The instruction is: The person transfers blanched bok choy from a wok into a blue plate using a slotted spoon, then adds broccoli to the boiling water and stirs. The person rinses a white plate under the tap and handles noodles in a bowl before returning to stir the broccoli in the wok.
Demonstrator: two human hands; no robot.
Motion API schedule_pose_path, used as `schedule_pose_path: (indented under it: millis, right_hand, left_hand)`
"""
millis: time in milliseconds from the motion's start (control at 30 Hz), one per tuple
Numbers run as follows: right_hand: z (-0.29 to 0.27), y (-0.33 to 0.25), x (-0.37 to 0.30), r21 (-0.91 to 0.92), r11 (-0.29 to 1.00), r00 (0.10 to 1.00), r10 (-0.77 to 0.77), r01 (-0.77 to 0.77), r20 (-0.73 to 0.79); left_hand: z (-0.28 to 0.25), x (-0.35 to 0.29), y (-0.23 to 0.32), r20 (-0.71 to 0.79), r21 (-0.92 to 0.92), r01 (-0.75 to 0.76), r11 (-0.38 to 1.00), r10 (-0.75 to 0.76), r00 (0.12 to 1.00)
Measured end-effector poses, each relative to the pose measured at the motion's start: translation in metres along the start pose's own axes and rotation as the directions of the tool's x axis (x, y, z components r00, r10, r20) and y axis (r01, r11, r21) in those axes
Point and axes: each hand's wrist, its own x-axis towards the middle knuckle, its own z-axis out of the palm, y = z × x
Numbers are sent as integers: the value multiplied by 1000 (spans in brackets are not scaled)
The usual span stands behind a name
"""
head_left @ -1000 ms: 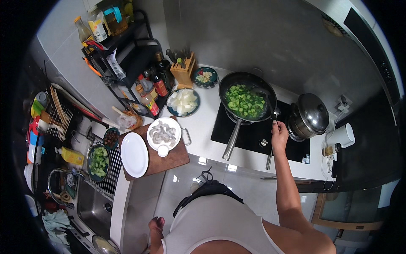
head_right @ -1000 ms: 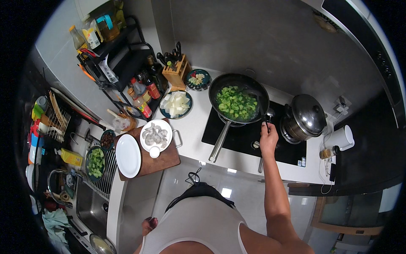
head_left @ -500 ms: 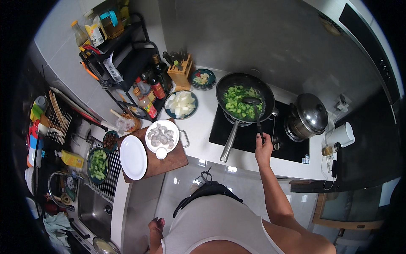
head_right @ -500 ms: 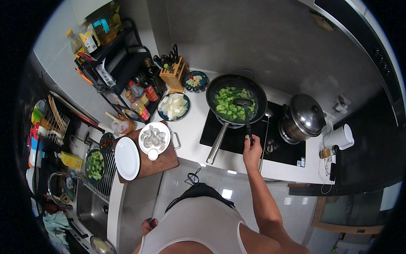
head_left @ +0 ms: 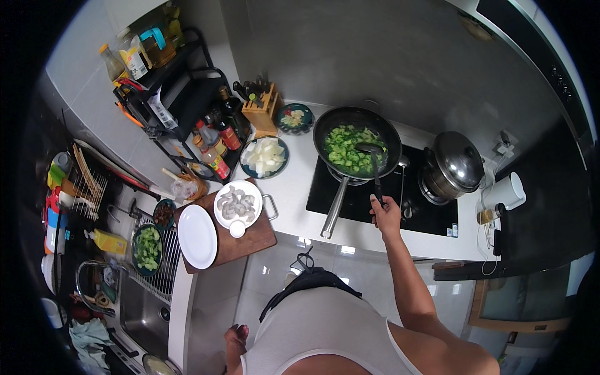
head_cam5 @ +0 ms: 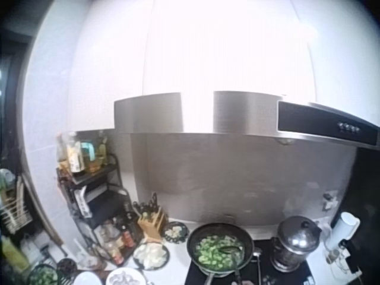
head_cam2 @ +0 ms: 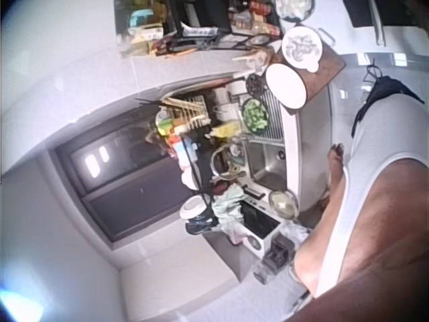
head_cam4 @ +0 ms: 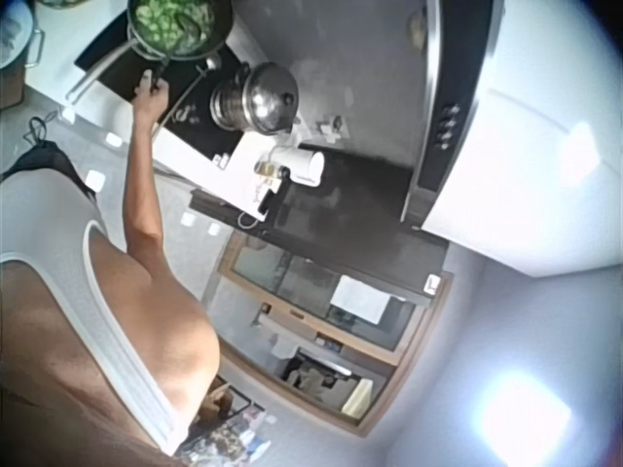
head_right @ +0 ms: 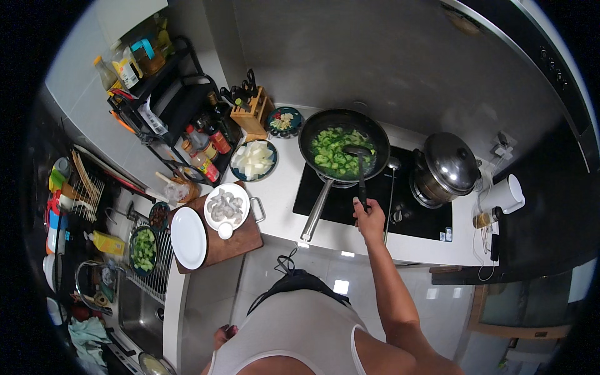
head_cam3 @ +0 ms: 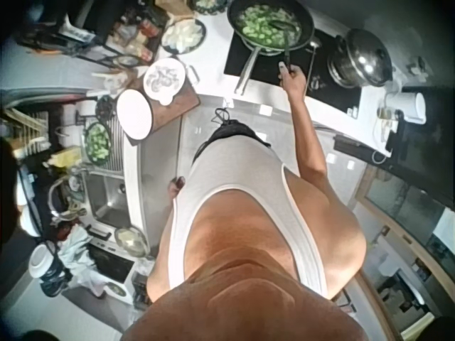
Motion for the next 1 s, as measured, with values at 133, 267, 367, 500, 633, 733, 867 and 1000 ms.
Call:
schedule_pose_path:
  millis: [133,267,367,500,633,733,867,1000]
  right_hand:
    - [-3,-12,-1,-47,998,999,43,-41,22]
    - [0,-14,5,-75,996,999,50,-48,21]
    - [4,-18,11,-94,994,997,59,-54,46]
    - [3,19,45,-220,970,990,-123,105,-70]
    - [0,4,32,-283,911,931,-345,301,-120]
    - [-9,-34,8,-171,914,913,-389,367,-120]
    - [-23,-59,-4,-11,905,901,-425,426,-90]
    - [-34,-40,10,-95,936,940,-340,340,9]
  left_hand:
    - [10,-14,-4,-42,-7,-55,998,54,998]
    - [18,-25,-2,-68,3,-47,999,47,997]
    - [18,-31,1,-55,-17,-3,1000,2,999]
    - [29,-39,2,-43,28,-93,995,94,995]
    - [22,-24,-1,-104,-96,63,993,-72,992]
    - [10,-30,-16,-28,14,-6,1000,6,1000]
    - [16,-40,-21,-89,-85,119,989,-126,988]
    - [11,-31,-39,-14,-71,62,996,-63,998]
